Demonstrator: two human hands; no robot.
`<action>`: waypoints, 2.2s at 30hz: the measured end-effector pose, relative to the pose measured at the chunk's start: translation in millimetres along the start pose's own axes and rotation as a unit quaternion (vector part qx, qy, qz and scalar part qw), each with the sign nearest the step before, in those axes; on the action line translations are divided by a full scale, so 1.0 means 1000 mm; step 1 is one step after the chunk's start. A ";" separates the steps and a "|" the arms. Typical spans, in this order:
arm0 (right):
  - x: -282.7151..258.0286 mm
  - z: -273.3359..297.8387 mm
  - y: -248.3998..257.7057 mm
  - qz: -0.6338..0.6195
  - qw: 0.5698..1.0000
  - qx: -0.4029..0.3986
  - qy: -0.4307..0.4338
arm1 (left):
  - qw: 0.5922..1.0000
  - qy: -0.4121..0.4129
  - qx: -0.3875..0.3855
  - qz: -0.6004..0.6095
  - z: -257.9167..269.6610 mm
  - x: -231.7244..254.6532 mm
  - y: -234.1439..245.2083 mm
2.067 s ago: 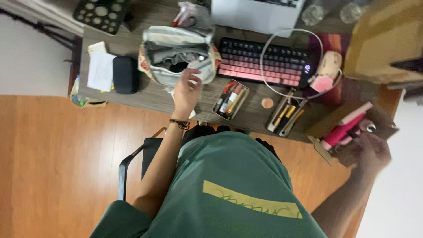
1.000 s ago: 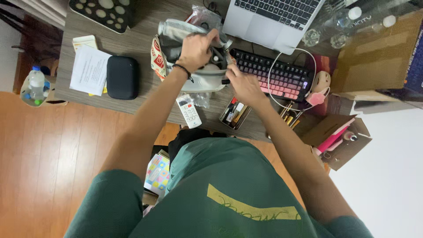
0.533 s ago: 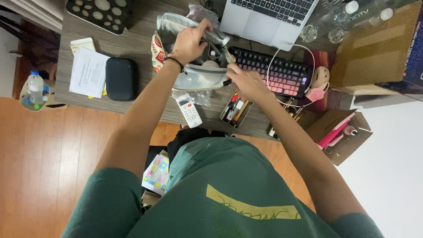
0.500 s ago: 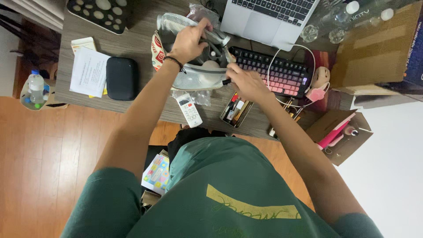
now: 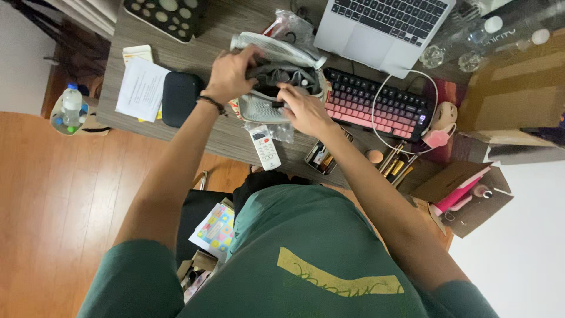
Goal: The person organizes cosmetic items by transferring them from a mesh bag and a cardboard box onto a desk. They handle various items including tubes, compacts, and brushes, placing them into a metal tin or arranging them on the desk surface.
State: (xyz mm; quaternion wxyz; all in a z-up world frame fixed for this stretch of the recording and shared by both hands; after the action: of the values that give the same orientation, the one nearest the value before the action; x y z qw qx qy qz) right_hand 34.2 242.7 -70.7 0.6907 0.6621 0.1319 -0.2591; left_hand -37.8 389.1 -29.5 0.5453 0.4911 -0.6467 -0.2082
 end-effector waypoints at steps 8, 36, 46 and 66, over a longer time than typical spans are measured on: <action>0.003 -0.018 -0.004 0.005 0.999 -0.003 -0.054 | 0.996 0.035 0.076 0.034 -0.004 -0.046 -0.021; 0.009 0.001 -0.005 -0.075 0.977 0.191 -0.054 | 0.997 0.064 -0.040 -0.029 0.016 -0.015 0.005; 0.079 0.016 0.011 -0.401 0.872 0.237 -0.151 | 0.995 -0.070 0.072 -0.018 0.032 0.045 -0.003; 0.039 0.025 0.023 -0.346 0.895 0.235 -0.152 | 0.998 0.004 0.054 0.012 0.040 0.040 -0.017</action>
State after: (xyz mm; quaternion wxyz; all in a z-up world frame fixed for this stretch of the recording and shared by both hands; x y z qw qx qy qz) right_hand 74.5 211.2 -69.7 0.3932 0.6703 0.1808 -0.6028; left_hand -63.9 336.9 -35.3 0.5227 0.5127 -0.6609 -0.1647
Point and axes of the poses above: each hand's wrist, its own z-axis away from the middle knuckle, its own y-axis out of the back of the hand, x = y × z, the point moved 10 cm from there along -z, towards the middle knuckle, and after that the axes turned 10 degrees about -y, right-handed, at the moved point
